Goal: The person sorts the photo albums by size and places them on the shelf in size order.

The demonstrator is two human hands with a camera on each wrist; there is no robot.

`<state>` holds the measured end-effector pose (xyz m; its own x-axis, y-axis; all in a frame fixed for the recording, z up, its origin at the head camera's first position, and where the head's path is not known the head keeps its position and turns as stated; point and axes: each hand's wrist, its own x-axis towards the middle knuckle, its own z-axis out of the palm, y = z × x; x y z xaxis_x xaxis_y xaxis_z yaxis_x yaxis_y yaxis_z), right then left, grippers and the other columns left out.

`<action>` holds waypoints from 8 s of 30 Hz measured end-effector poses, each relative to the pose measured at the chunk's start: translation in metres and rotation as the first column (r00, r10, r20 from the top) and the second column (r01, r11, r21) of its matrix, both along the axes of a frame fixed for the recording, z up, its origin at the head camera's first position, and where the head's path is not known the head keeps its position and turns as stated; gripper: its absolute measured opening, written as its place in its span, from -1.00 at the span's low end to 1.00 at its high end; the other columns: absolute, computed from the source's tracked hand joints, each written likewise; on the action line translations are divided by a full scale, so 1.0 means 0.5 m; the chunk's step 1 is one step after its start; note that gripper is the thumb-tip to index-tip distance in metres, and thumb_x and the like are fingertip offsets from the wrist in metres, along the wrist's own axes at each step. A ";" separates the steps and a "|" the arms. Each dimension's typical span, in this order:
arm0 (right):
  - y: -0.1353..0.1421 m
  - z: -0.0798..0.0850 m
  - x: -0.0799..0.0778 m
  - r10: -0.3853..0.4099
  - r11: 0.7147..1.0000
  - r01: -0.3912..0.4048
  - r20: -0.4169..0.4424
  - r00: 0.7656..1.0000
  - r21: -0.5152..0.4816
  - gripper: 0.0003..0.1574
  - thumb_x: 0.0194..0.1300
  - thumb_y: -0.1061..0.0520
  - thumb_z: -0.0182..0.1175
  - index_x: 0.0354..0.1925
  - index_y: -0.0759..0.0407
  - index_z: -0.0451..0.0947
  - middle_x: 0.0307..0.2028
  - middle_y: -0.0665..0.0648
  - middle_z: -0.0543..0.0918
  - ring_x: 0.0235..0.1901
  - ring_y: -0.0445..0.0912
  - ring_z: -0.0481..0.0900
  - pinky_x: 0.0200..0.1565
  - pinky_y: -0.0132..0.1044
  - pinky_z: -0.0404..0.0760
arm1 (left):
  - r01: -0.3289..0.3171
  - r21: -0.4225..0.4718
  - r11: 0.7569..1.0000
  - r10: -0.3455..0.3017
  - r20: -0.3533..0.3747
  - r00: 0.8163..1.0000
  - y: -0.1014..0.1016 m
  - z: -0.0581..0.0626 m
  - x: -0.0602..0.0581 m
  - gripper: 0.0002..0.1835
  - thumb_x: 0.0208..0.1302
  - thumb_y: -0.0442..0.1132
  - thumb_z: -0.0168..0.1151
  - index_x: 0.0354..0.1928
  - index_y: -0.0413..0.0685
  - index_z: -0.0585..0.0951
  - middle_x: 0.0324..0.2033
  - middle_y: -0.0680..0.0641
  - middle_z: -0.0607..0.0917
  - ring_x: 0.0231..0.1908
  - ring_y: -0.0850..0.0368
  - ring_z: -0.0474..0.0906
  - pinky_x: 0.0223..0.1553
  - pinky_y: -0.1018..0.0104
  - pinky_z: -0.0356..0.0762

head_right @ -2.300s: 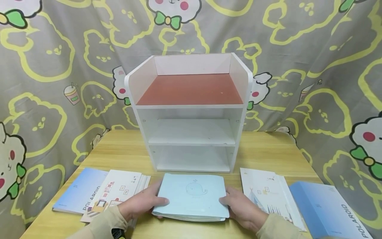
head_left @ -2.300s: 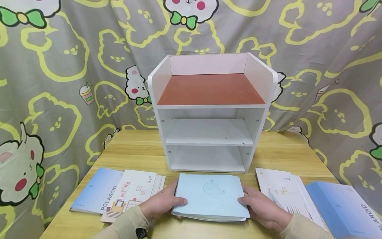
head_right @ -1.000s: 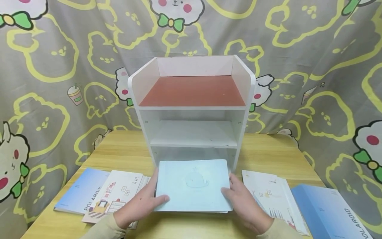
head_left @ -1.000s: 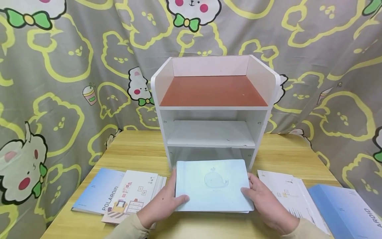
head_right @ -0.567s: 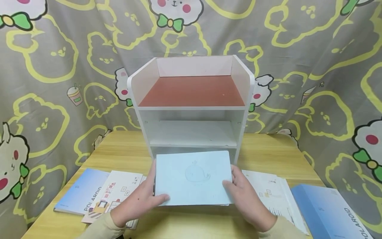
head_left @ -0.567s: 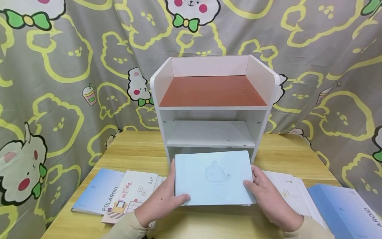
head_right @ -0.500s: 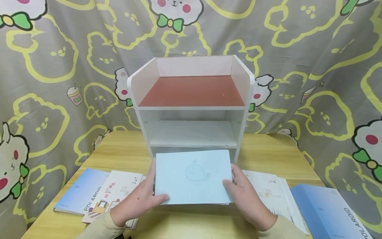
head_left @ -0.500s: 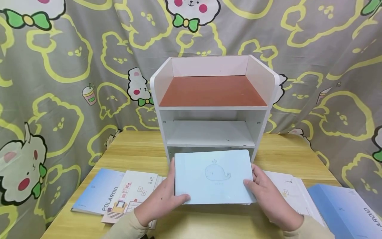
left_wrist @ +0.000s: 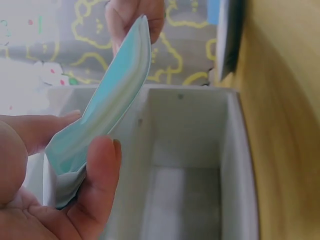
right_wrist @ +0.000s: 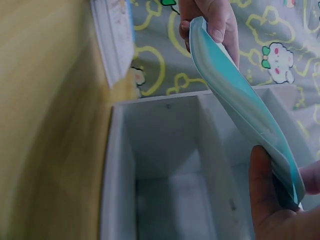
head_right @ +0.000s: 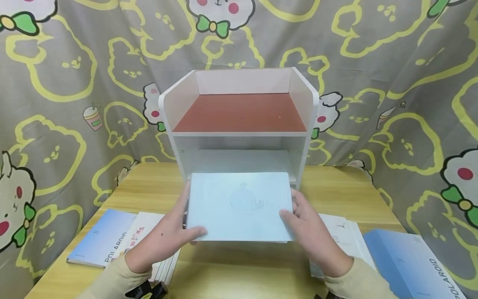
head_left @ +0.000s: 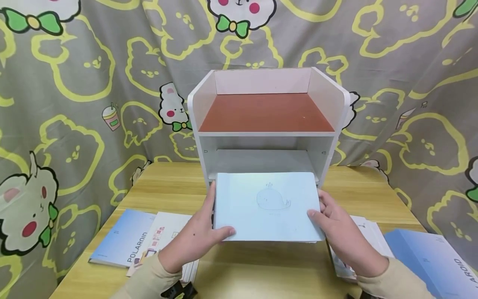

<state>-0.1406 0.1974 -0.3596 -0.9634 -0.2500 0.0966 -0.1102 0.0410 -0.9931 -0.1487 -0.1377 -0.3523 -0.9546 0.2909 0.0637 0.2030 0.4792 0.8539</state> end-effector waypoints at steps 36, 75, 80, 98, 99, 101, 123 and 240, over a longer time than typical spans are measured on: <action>-0.004 0.200 -0.051 -0.172 0.900 0.292 -0.352 0.920 0.323 -0.46 0.57 -0.07 0.03 0.43 -0.41 0.35 0.41 -0.03 0.32 0.16 -0.08 0.43 -0.08 -0.43 0.51 | -0.019 -0.194 0.981 -0.096 -0.564 0.820 0.010 0.139 -0.039 0.10 0.02 -0.30 0.63 0.58 0.01 0.19 0.46 -0.21 0.08 0.25 -0.10 0.32 0.06 0.07 0.61; -0.007 0.230 -0.110 -0.012 0.714 0.530 -0.749 0.662 0.457 -0.30 0.29 0.05 0.43 0.37 -0.10 0.51 0.01 0.08 0.53 -0.33 -0.12 0.35 -0.33 -0.37 0.33 | -0.123 -0.090 0.988 -0.023 -0.885 0.465 0.011 0.164 -0.139 -0.51 0.26 -0.25 0.45 0.22 -0.13 0.60 0.47 -0.24 0.27 0.44 -0.11 0.23 0.26 -0.07 0.43; -0.003 0.222 -0.120 -0.015 0.732 0.530 -0.767 0.641 0.428 -0.39 0.35 0.04 0.37 0.34 -0.08 0.54 0.04 0.07 0.55 -0.32 -0.06 0.40 -0.31 -0.37 0.33 | -0.109 -0.074 0.991 -0.016 -0.890 0.456 0.015 0.166 -0.146 -0.56 0.28 -0.24 0.43 0.18 -0.12 0.61 0.43 -0.25 0.34 0.41 -0.12 0.29 0.26 -0.09 0.44; 0.000 0.218 -0.142 -0.091 0.757 0.539 -0.758 0.646 0.369 -0.49 0.46 -0.07 0.24 0.31 -0.04 0.56 -0.18 0.07 0.49 -0.37 -0.10 0.34 -0.35 -0.29 0.32 | -0.135 -0.034 0.990 0.033 -0.885 0.464 0.032 0.177 -0.161 -0.62 0.35 -0.19 0.37 0.15 -0.13 0.62 0.37 -0.24 0.43 0.30 -0.10 0.45 0.00 0.03 0.66; 0.000 0.218 -0.143 -0.097 0.757 0.540 -0.754 0.650 0.368 -0.49 0.47 -0.08 0.23 0.31 -0.04 0.57 -0.20 0.08 0.48 -0.36 -0.10 0.34 -0.36 -0.29 0.32 | -0.136 -0.030 0.990 0.038 -0.883 0.468 0.033 0.177 -0.161 -0.62 0.36 -0.18 0.37 0.15 -0.13 0.62 0.37 -0.24 0.43 0.29 -0.11 0.46 -0.02 0.03 0.67; 0.000 0.216 -0.144 -0.106 0.756 0.543 -0.750 0.653 0.365 -0.49 0.47 -0.08 0.21 0.31 -0.03 0.56 -0.23 0.09 0.46 -0.36 -0.09 0.33 -0.36 -0.27 0.31 | -0.139 -0.021 0.990 0.049 -0.875 0.481 0.035 0.177 -0.162 -0.63 0.36 -0.17 0.36 0.15 -0.12 0.62 0.38 -0.23 0.43 0.27 -0.13 0.48 -0.05 0.03 0.68; 0.000 0.199 -0.127 -0.242 0.782 0.592 -0.780 0.578 0.196 -0.49 0.45 0.06 0.20 0.33 -0.03 0.54 -0.25 0.08 0.44 -0.31 -0.16 0.38 -0.28 -0.42 0.38 | -0.225 0.069 0.972 0.172 -0.861 0.478 0.044 0.152 -0.159 -0.38 0.47 0.08 0.10 0.42 -0.10 0.37 0.37 -0.23 0.32 0.14 -0.05 0.45 -0.10 0.06 0.61; -0.097 0.100 -0.153 0.073 0.738 0.643 -0.972 0.221 0.202 -0.33 0.34 -0.02 0.09 0.34 0.22 0.51 0.49 0.29 0.24 0.49 0.34 0.01 0.45 0.23 0.02 | -0.305 -0.212 0.929 -0.066 -0.902 0.427 0.096 0.086 -0.137 -0.23 0.24 -0.08 0.38 0.47 -0.10 0.38 0.57 -0.26 0.00 0.55 -0.24 -0.22 0.42 -0.31 0.00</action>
<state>-0.2170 0.1487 -0.3096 -0.3033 -0.3198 0.8977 -0.7259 0.6878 -0.0002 -0.2172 -0.0895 -0.3094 -0.4418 0.3561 0.8234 0.6678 0.7434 0.0368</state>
